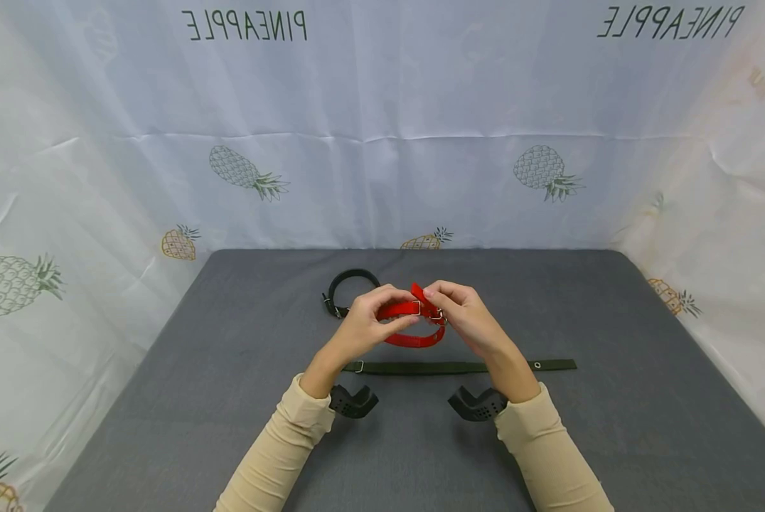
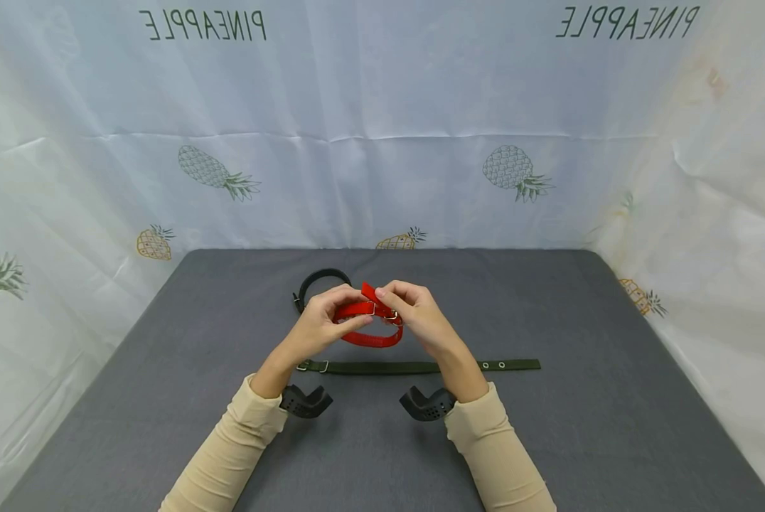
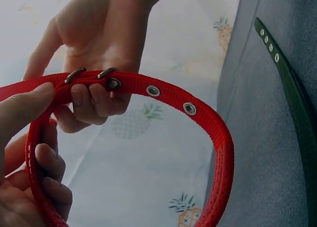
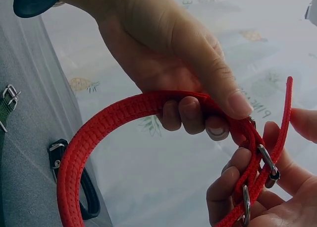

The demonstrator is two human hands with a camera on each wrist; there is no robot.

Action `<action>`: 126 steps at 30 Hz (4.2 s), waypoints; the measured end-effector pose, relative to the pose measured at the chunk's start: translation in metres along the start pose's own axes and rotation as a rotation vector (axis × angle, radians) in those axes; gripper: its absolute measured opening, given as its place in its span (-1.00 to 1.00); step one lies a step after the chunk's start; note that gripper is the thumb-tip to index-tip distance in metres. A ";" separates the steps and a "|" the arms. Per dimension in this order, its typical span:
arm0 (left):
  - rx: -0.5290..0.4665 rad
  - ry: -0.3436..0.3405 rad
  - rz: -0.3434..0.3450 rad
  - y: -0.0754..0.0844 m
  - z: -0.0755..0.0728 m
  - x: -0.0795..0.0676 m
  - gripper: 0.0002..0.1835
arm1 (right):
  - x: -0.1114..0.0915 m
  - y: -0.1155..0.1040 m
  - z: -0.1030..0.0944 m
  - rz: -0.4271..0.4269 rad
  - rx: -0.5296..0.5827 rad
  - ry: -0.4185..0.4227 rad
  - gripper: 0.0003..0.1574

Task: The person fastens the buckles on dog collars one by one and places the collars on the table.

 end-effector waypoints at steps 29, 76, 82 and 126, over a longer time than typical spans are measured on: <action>0.025 0.007 0.077 0.007 -0.002 0.001 -0.75 | -0.002 -0.012 -0.001 -0.099 0.097 0.008 -0.72; 0.068 -0.030 0.123 0.013 -0.002 0.000 -0.73 | -0.003 -0.013 -0.001 -0.158 0.064 0.007 -0.71; 0.069 -0.026 0.139 0.015 -0.001 0.000 -0.73 | -0.004 -0.013 0.000 -0.154 0.059 0.008 -0.72; -0.008 -0.014 0.098 0.012 -0.003 0.001 -0.73 | 0.001 0.006 0.003 0.031 -0.050 -0.071 -0.72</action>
Point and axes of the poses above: each hand's wrist, its own x-axis towards the middle knuckle, its own z-axis out of the palm, y = z × x, the point moved 9 cm from there along x, towards the middle knuckle, and after that the axes turned 7 degrees about y, right-handed, at the moved point
